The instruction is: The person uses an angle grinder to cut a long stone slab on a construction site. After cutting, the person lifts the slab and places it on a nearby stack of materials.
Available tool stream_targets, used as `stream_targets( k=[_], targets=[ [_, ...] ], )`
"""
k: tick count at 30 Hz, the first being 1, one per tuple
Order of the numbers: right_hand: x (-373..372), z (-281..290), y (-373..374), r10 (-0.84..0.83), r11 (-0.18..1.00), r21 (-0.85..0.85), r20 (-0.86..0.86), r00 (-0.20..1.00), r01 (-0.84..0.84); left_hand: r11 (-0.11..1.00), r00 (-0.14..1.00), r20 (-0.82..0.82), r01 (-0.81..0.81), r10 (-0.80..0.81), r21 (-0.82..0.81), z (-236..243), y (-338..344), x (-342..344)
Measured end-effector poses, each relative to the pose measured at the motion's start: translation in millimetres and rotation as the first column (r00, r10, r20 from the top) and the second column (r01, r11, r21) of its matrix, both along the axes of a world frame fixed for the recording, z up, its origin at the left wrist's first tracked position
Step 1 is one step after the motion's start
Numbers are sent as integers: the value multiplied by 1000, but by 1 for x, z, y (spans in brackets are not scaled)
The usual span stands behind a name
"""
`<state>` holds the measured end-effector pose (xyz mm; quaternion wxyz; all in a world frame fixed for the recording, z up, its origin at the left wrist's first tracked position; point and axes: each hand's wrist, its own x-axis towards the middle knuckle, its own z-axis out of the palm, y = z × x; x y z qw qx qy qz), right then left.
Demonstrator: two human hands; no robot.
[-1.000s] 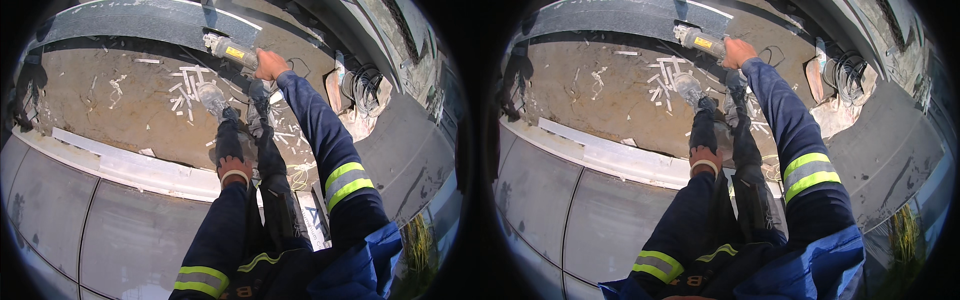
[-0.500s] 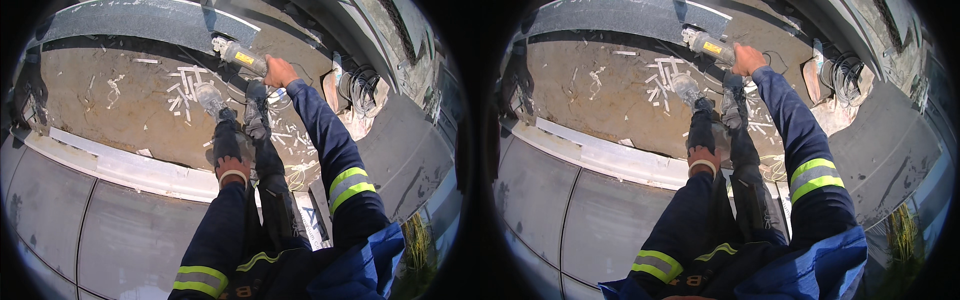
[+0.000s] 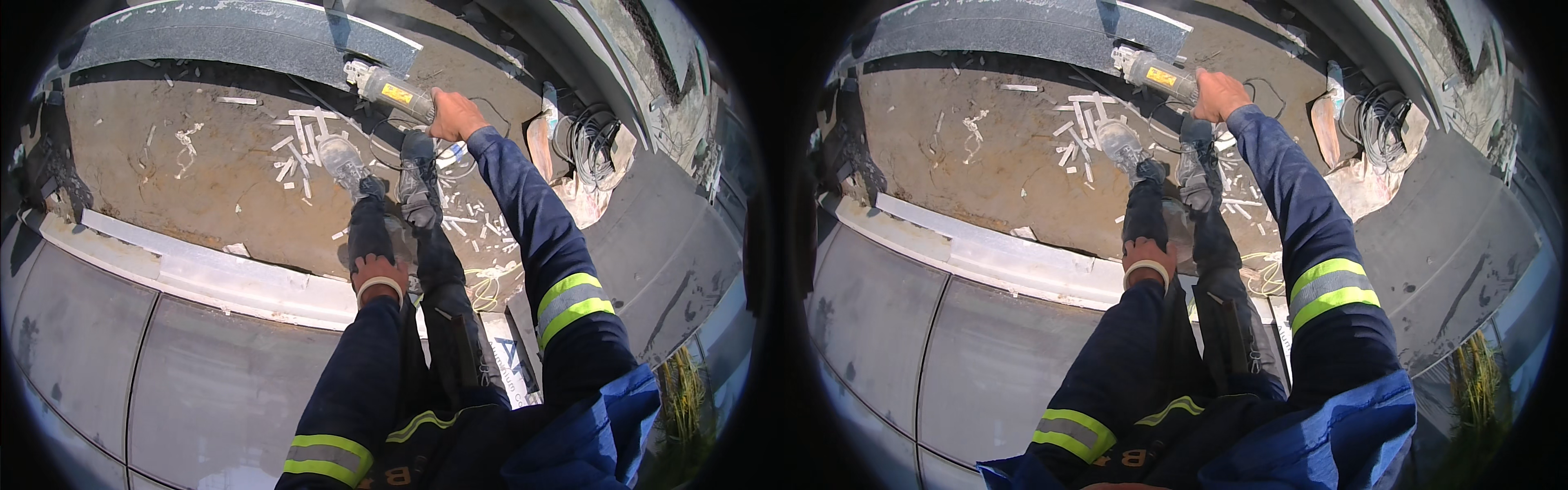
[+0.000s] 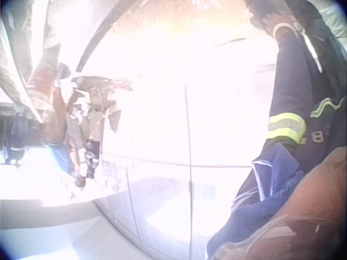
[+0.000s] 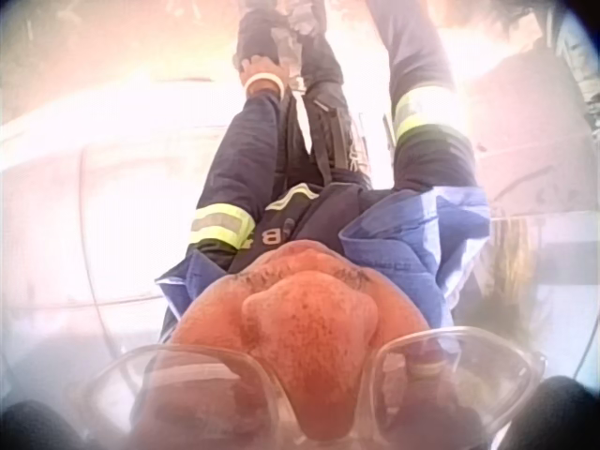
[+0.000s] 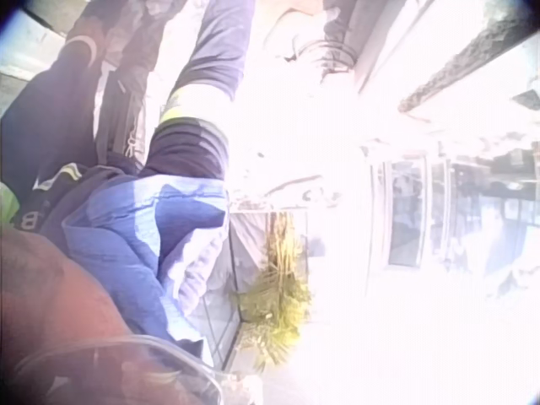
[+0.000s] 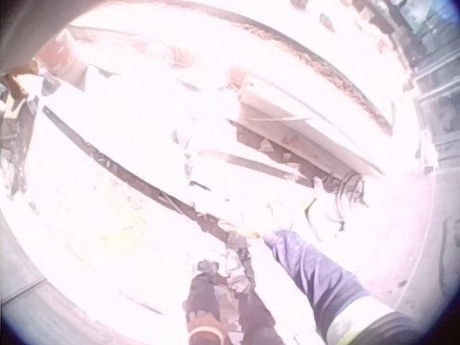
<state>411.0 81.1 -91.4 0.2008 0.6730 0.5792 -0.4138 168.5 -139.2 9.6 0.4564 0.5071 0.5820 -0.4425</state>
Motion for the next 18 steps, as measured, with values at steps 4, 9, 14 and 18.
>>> stream_targets(
  k=[4,9,14,18],
  targets=[
    [8,7,-5,3,1000,-20,13,1000,-3,1000,1000,8,-30,30,8,-2,-1,1],
    [2,-7,-1,1,1000,8,-15,1000,-1,1000,1000,-4,0,0,20,-3,-3,2],
    [-8,-25,9,-4,1000,30,-54,999,6,999,1000,-1,-19,20,34,-2,-3,4],
    [-10,-26,13,1,1000,28,-61,998,1,999,1000,-18,11,-10,34,-1,-1,6]
  ],
)
